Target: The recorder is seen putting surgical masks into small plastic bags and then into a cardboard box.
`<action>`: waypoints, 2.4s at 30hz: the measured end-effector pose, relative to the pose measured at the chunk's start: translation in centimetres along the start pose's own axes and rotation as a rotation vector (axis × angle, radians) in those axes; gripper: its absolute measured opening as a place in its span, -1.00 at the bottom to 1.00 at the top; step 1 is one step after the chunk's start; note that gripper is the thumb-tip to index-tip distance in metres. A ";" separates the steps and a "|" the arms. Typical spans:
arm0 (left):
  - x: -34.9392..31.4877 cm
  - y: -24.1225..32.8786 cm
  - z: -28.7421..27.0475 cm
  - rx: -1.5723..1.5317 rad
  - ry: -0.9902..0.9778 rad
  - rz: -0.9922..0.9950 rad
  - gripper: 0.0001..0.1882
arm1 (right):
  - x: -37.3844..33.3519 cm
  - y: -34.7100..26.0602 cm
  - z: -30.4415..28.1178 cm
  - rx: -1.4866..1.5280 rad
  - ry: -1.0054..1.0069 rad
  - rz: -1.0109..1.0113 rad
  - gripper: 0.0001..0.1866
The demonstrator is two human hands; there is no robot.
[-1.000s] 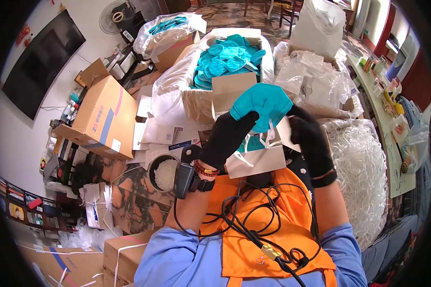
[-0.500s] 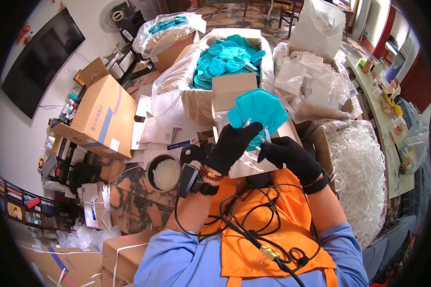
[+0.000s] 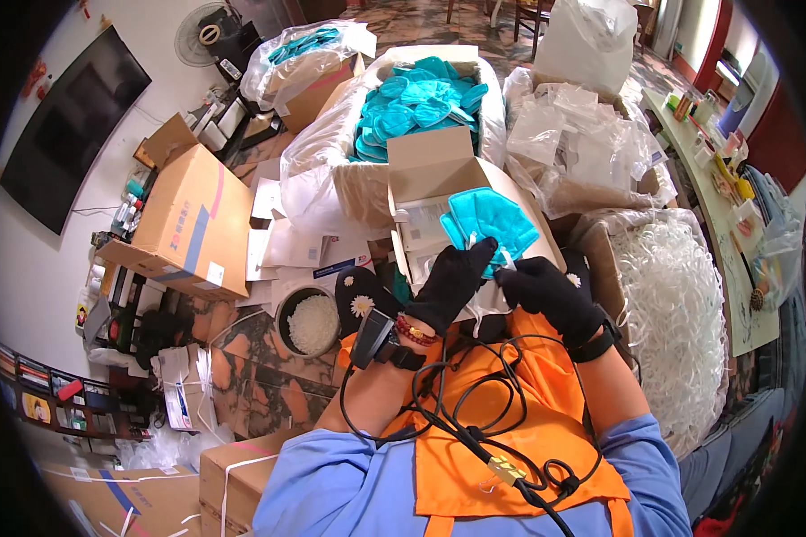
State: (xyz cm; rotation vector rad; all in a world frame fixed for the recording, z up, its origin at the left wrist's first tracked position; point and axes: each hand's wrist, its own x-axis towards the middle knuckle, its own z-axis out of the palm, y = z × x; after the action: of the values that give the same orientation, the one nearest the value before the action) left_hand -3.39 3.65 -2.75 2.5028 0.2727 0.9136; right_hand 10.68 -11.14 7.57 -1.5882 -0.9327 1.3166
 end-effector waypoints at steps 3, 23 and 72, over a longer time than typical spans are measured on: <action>2.1 3.8 0.2 -0.847 0.062 -0.686 -0.75 | -0.4 1.4 -0.5 0.336 0.142 -0.001 -0.71; -0.3 7.9 3.5 -1.521 0.023 -0.883 -0.69 | -0.4 9.3 -23.8 -0.167 1.088 -0.577 -0.52; 1.7 6.8 -3.2 -1.054 0.089 -0.957 -0.65 | -0.3 3.2 -0.2 0.903 0.120 -0.368 -0.67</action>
State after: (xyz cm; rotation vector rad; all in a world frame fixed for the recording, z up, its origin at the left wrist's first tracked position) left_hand -3.97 -0.58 3.59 1.1340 0.7052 0.5131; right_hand 10.88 -12.65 4.70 -0.7393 -0.4090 1.1172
